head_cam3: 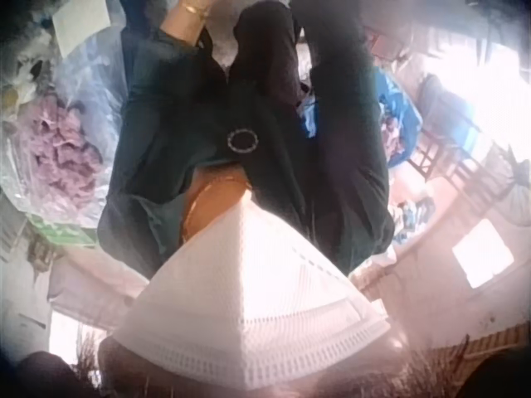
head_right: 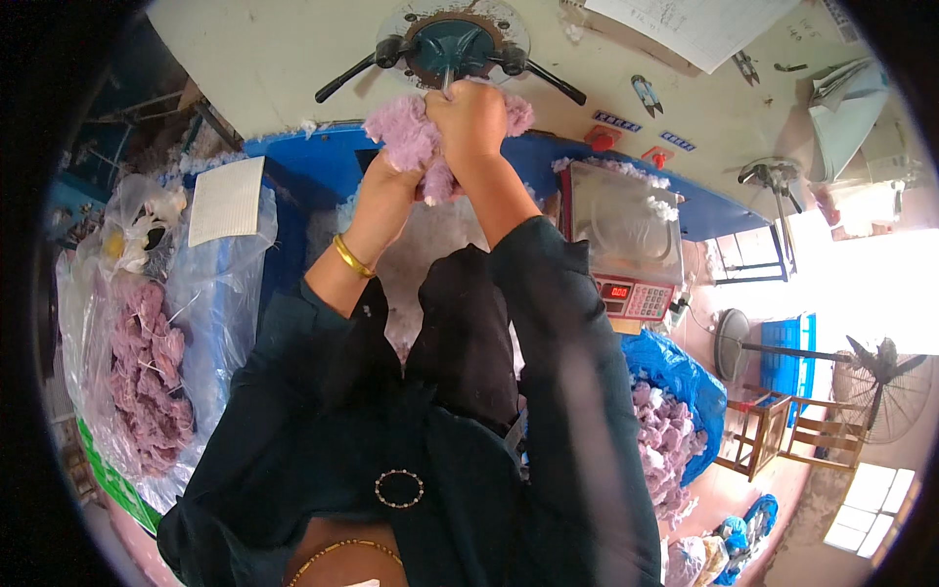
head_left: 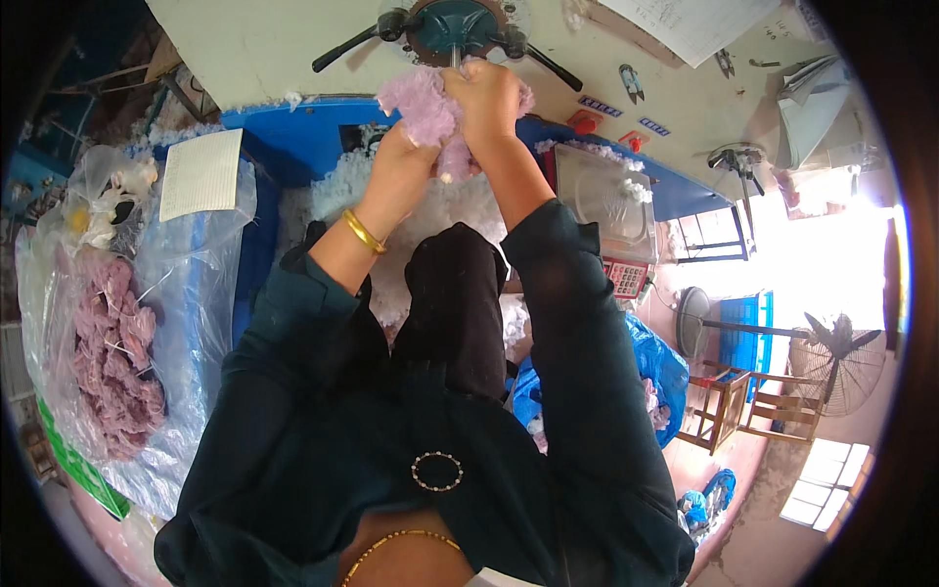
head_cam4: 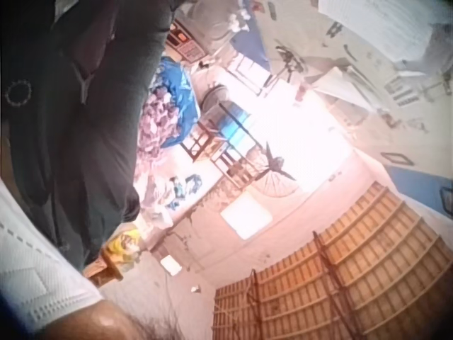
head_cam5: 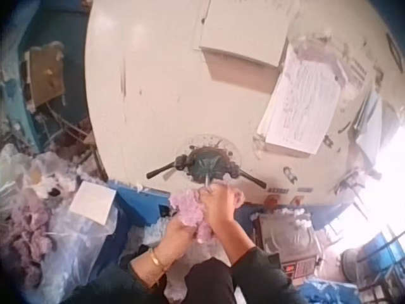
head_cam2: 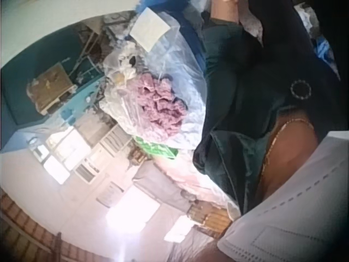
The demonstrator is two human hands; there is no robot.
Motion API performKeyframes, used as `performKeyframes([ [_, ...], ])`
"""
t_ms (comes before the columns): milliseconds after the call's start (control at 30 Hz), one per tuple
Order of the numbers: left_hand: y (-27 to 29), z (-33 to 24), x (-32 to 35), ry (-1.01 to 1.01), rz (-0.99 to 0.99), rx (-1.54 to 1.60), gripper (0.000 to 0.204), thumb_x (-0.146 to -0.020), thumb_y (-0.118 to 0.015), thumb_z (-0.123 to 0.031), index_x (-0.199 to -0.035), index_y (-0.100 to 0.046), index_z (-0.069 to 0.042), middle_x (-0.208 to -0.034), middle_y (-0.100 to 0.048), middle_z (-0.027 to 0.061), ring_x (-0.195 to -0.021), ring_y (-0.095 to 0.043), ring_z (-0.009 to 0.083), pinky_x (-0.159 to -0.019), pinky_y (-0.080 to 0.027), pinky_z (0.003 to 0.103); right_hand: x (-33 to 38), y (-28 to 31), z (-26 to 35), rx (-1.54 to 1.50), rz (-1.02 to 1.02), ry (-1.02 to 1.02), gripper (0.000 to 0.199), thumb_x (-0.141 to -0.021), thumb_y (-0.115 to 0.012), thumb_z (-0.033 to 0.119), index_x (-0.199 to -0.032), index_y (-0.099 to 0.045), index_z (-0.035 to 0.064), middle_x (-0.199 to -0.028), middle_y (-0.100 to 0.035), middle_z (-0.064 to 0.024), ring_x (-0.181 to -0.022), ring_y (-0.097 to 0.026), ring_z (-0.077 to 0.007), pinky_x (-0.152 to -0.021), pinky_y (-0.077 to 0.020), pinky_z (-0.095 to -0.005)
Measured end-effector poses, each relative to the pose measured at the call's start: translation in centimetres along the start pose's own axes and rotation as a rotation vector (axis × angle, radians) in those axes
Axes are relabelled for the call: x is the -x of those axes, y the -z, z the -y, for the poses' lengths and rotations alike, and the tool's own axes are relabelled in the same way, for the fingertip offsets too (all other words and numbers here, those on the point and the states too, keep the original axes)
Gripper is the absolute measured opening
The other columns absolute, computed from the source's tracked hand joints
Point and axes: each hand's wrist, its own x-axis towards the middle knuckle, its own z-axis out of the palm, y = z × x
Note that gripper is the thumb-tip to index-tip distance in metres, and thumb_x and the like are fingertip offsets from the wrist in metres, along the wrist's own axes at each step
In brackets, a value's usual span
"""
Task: The person repeatedly takes pink fluffy material and stuffs it into small pink plush toys using a metal rod. After each stuffing, the person places the toy on a digital scale and then returns to the bag to retrieve more material.
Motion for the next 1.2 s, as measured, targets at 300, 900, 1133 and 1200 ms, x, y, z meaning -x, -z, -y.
performKeyframes([
  [300,2.4,-1.1,5.4,-0.134,0.28,0.089,0.036,-0.092,-0.059,-0.012,-0.124,-0.048,0.002,-0.118,-0.057,0.0079,-0.107,-0.057,0.0173,-0.09,-0.047,0.03,5.9,3.6,-0.1,-0.278,0.063,0.228,0.021,-0.064,-0.064,0.002,-0.056,-0.045,0.0007,-0.054,-0.042,-0.0154,-0.046,-0.041,-0.0285,-0.044,-0.034,-0.0347],
  [900,0.3,-2.6,2.1,-0.157,0.101,-0.606,0.055,-0.075,-0.077,-0.016,-0.12,-0.052,0.001,-0.113,-0.059,0.0095,-0.104,-0.056,0.0181,-0.091,-0.044,0.031,4.7,2.7,0.2,-0.181,-0.069,0.249,0.023,-0.068,-0.057,0.003,-0.058,-0.037,-0.0012,-0.057,-0.027,-0.0155,-0.048,-0.027,-0.0163,-0.044,-0.0266,-0.0337],
  [1133,1.7,-3.4,1.8,0.094,0.215,-0.184,0.051,-0.076,-0.075,-0.007,-0.122,-0.052,-0.002,-0.113,-0.059,0.0044,-0.105,-0.055,0.0128,-0.092,-0.044,0.029,4.8,2.1,0.1,-0.28,-0.079,0.236,0.026,-0.071,-0.057,-0.002,-0.057,-0.035,0.0002,-0.054,-0.025,-0.0094,-0.051,-0.026,-0.0091,-0.043,-0.0248,-0.0313],
  [1200,3.2,-2.2,2.6,0.068,0.285,-0.178,0.048,-0.076,-0.076,-0.01,-0.118,-0.054,-0.002,-0.111,-0.058,0.0039,-0.101,-0.053,0.0101,-0.088,-0.044,0.027,6.1,2.5,0.0,-0.372,-0.046,0.22,0.026,-0.071,-0.057,-0.003,-0.057,-0.035,0.0017,-0.054,-0.024,-0.0052,-0.053,-0.026,-0.0077,-0.043,-0.0235,-0.0301],
])
